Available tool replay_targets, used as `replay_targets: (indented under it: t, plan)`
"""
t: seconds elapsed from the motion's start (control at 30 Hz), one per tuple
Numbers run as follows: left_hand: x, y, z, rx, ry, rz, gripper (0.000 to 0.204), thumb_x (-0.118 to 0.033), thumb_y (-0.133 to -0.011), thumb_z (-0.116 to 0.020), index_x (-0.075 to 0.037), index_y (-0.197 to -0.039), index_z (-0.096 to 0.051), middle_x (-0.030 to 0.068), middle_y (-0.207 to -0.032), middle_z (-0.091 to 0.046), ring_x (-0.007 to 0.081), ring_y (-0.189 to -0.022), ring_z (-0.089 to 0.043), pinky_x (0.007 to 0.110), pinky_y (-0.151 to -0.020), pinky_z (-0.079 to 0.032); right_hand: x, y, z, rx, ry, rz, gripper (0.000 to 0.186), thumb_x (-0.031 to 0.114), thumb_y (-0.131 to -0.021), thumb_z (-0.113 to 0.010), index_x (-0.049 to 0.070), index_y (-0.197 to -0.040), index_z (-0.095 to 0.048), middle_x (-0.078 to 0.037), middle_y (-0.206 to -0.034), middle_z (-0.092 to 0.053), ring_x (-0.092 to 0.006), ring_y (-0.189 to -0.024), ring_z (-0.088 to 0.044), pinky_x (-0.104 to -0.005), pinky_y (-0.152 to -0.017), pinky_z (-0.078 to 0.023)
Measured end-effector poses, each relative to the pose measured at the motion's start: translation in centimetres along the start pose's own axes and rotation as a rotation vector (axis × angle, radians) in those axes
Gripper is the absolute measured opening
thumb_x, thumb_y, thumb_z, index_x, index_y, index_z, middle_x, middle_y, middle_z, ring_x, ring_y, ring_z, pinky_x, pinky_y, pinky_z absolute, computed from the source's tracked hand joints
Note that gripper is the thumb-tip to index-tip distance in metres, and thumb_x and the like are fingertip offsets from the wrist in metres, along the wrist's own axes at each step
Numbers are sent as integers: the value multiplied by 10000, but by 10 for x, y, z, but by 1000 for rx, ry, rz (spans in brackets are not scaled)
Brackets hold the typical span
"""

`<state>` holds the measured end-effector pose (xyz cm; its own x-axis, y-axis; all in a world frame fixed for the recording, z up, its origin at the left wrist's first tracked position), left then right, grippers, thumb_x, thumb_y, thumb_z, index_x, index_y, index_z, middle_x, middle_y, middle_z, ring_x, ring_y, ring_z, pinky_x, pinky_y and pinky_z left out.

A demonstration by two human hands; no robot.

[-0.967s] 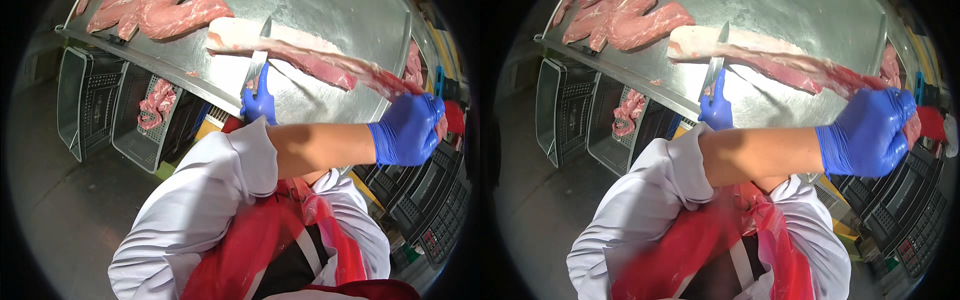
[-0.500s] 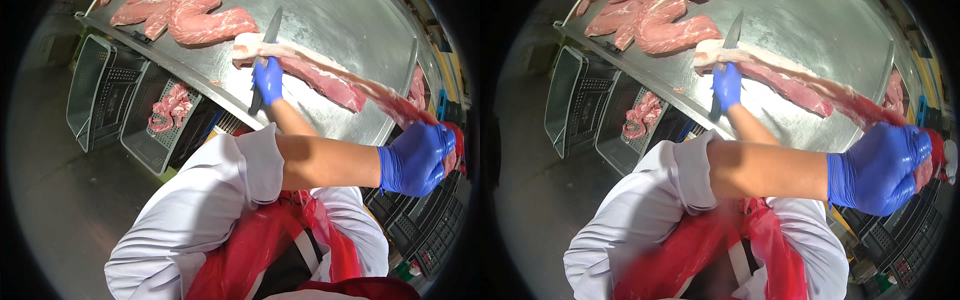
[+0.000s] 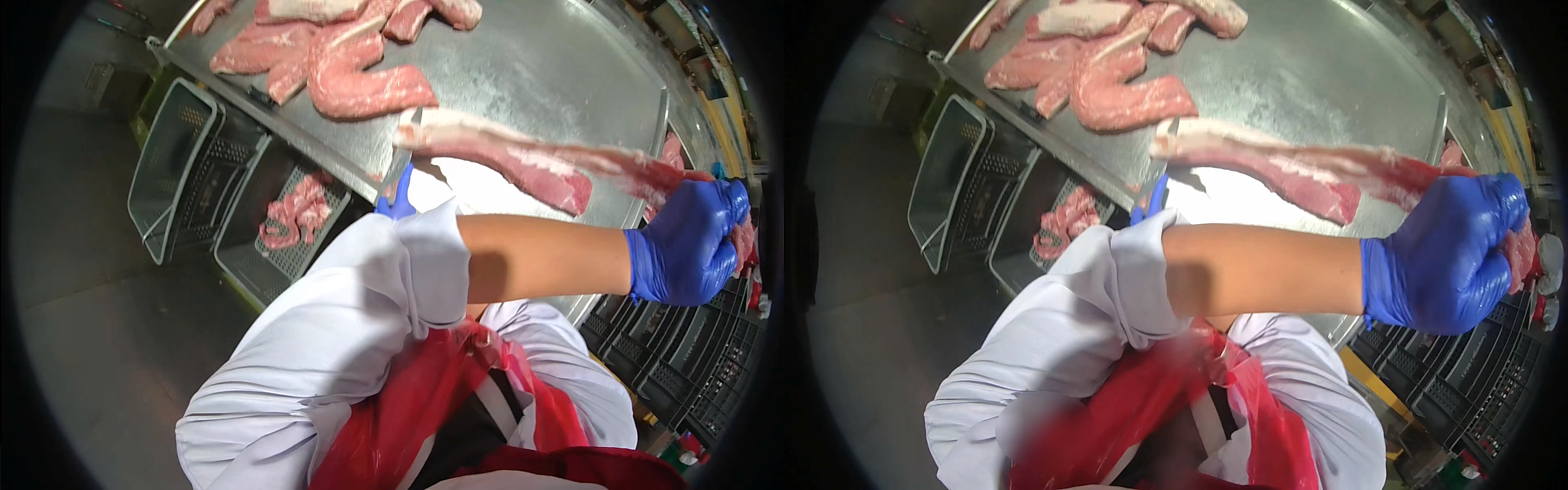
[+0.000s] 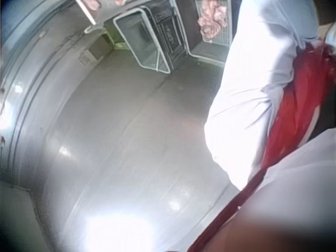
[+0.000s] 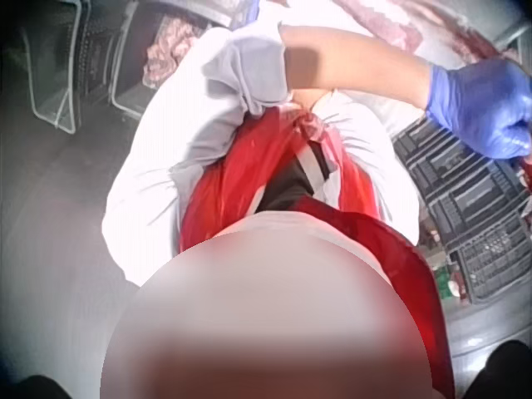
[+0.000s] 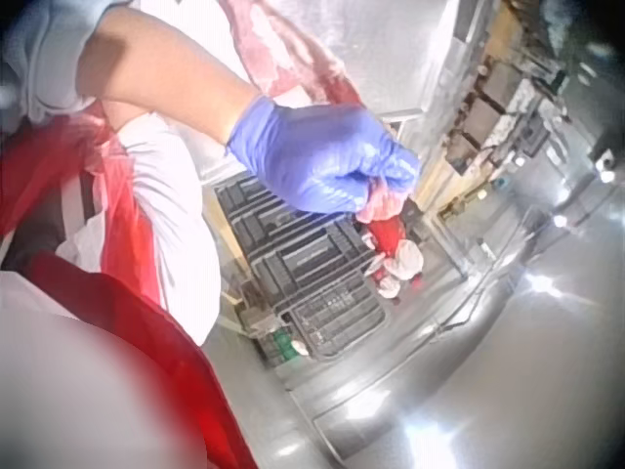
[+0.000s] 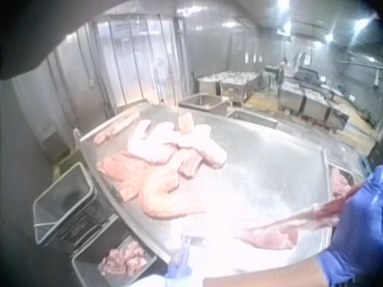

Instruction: The person uses a knife to trim fat and connective tissue from large slabs of raw meat on a stainless steel table. They repeatedly cut away excess material, flip the meat to access different sides, and place the trimmed pieces into a nearby container.

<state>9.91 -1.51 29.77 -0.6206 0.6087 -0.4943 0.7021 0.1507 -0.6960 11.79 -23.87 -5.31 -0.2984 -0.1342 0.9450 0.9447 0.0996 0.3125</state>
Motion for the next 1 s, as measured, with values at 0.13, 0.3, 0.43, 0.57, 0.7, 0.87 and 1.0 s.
replay_targets:
  t: [0.13,0.3,0.43,0.57,0.7,0.87,1.0]
  plan:
    - [-7,-18,-17,37,139,-51,65,48,-800,-512,2,-759,-533,164,-668,-627,307,-630,-664,368,-591,-513,8,-17,4,48,-23,-6,476,229,-1025,-516,95,-1458,-371,-164,-868,-699,-238,-673,-680,-386,-621,-562]
    - [-2,-63,-24,130,175,-37,79,-8,-860,-517,-14,-803,-571,119,-687,-629,241,-609,-633,335,-577,-502,14,1,-10,255,27,31,566,217,-1019,-518,164,-1540,-303,-154,-843,-698,-232,-645,-663,-383,-624,-556]
    - [-9,-96,-8,298,63,-21,82,-70,-905,-548,-38,-865,-612,70,-732,-618,187,-612,-591,310,-568,-475,22,14,17,540,93,138,650,207,-1014,-520,219,-1604,-249,-146,-824,-696,-227,-623,-650,-381,-626,-551]
    - [-74,-125,61,580,-253,-184,104,-131,-950,-579,-61,-927,-653,21,-777,-607,134,-615,-550,284,-559,-449,50,93,87,785,343,193,722,200,-1009,-522,288,-1652,-207,-133,-811,-688,-208,-595,-627,-363,-614,-539]
    - [-69,-15,189,410,-183,623,207,-269,-988,-600,-75,-1030,-656,-3,-872,-640,103,-714,-577,231,-624,-436,3,181,239,702,429,-35,746,194,-991,-535,346,-1648,-214,-83,-821,-668,-144,-562,-580,-314,-586,-521]
    - [-49,243,386,833,-1373,613,478,-263,-847,-689,-27,-1245,-571,182,-1110,-651,292,-947,-650,431,-788,-516,-42,271,350,494,159,-265,800,67,-943,-546,330,-1640,-254,-84,-792,-669,-124,-532,-577,-283,-556,-536]
    - [6,258,324,929,-1548,584,498,-232,-788,-705,-17,-1216,-569,247,-1228,-602,398,-1114,-604,544,-932,-474,-37,245,343,217,373,-241,779,172,-950,-576,308,-1640,-241,-202,-802,-689,-259,-578,-654,-380,-646,-568]
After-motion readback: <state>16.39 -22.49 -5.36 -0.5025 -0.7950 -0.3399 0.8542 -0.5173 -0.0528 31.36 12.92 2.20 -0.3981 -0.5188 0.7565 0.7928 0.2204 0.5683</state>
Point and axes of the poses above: each hand's wrist, its own y-axis away from the middle knuckle, its own z-axis out of the back of the hand, x = y × z, the point moved 2 cm from there along -y, towards the middle knuckle
